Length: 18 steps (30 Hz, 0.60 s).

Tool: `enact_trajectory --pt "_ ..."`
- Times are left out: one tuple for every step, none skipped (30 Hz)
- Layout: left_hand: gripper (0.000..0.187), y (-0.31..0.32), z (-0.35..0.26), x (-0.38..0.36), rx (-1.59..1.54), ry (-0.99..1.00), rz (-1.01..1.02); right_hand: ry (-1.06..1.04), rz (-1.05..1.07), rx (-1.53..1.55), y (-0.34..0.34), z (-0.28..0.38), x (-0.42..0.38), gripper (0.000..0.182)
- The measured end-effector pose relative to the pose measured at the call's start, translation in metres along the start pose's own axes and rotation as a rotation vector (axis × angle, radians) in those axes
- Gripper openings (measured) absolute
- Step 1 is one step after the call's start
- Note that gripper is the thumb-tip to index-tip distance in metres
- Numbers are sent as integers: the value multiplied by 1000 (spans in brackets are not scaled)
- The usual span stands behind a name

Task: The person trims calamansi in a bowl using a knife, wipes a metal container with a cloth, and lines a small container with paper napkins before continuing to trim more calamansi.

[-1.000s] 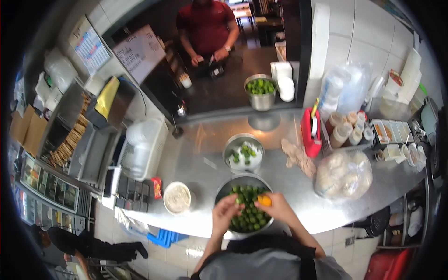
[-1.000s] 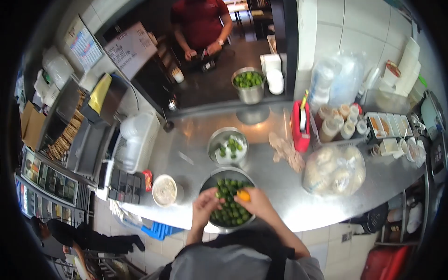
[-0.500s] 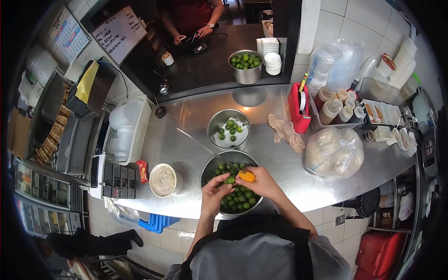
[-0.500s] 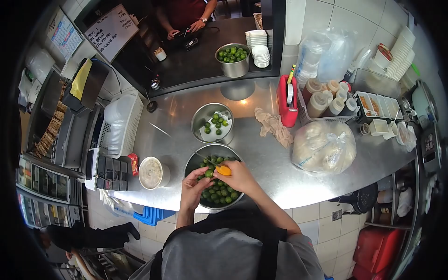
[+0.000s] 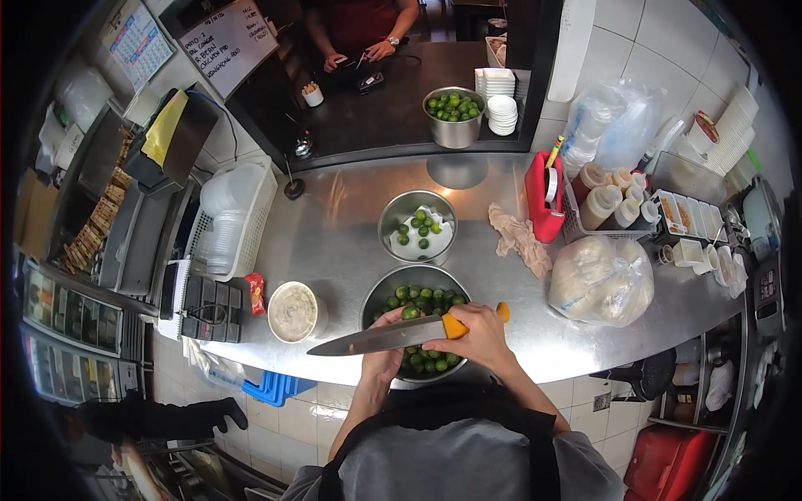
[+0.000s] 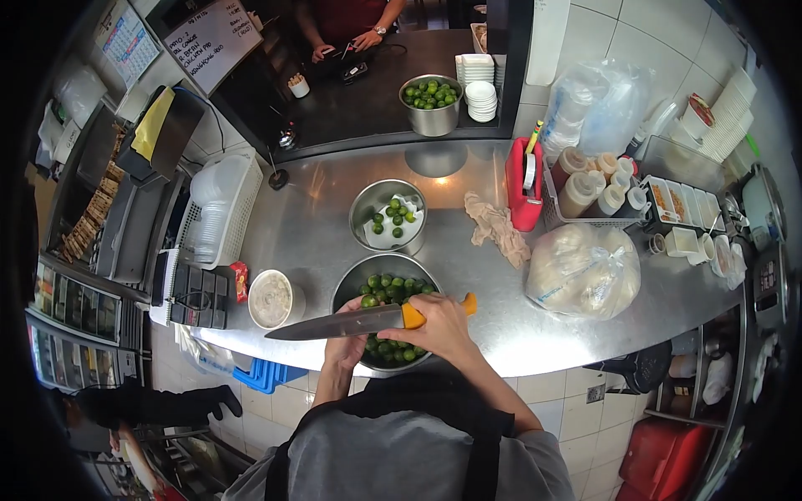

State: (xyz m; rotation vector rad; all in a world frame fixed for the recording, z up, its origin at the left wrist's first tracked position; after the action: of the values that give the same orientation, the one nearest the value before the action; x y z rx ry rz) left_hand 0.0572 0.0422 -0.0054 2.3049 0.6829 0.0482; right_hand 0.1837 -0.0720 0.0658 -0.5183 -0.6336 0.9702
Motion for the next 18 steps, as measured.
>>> enact_trajectory --pt "30 2 -1 0 -3 14 -3 -3 7 -16 1 1 1 58" --pt "28 3 -2 0 -6 29 -5 -6 14 -32 2 1 2 59" --pt "27 4 -3 0 -8 43 -6 -9 20 -48 3 2 3 60" --pt "27 3 -3 0 -7 42 -24 -12 17 -44 2 4 4 60" --pt "26 3 -4 1 -6 41 -41 -15 14 -41 1 6 5 60" --pt "26 3 -4 1 -6 40 -59 -18 12 -37 0 7 6 60" --pt "25 3 -4 0 -2 53 -49 -26 -1 -37 -1 7 6 60" --pt "25 4 -5 0 1 66 -39 -35 -14 -37 -2 6 6 60" --pt "24 4 -7 -1 5 82 -30 -45 -26 -36 -3 5 7 60" --pt "24 1 -9 -2 22 95 -58 -27 -37 -36 -4 -5 6 61" --pt "23 -2 -13 -3 39 108 -87 -9 -47 -37 -7 -18 6 61" --pt "23 -4 -16 -4 56 123 -115 7 -59 -39 -8 -26 7 61" --pt "21 0 -17 -3 25 119 -109 62 -8 -39 -3 -31 5 60" --pt "20 1 -13 -1 17 90 -69 10 -11 -39 -2 -23 7 60" --pt "19 1 -7 0 8 55 -30 -37 -14 -38 -2 -11 10 59" --pt "19 1 -1 0 -2 21 8 -85 -15 -38 -3 -2 11 59" --pt "21 2 -1 0 -47 20 29 -98 -7 -52 -5 2 13 58" --pt "22 2 -3 1 -46 19 32 -80 -13 -48 -5 -3 13 59"
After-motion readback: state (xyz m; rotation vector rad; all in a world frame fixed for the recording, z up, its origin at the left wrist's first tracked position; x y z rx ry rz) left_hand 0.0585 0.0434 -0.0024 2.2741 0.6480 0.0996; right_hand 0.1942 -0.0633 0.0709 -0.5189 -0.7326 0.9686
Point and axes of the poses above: each hand's wrist, its own x-axis towards the middle knuckle, its own y-axis out of the palm, z = x × y, the point moved 6 cm from there along x, towards the middle knuckle, and after that the axes turned 9 degrees about z, right-handed, at the moved point
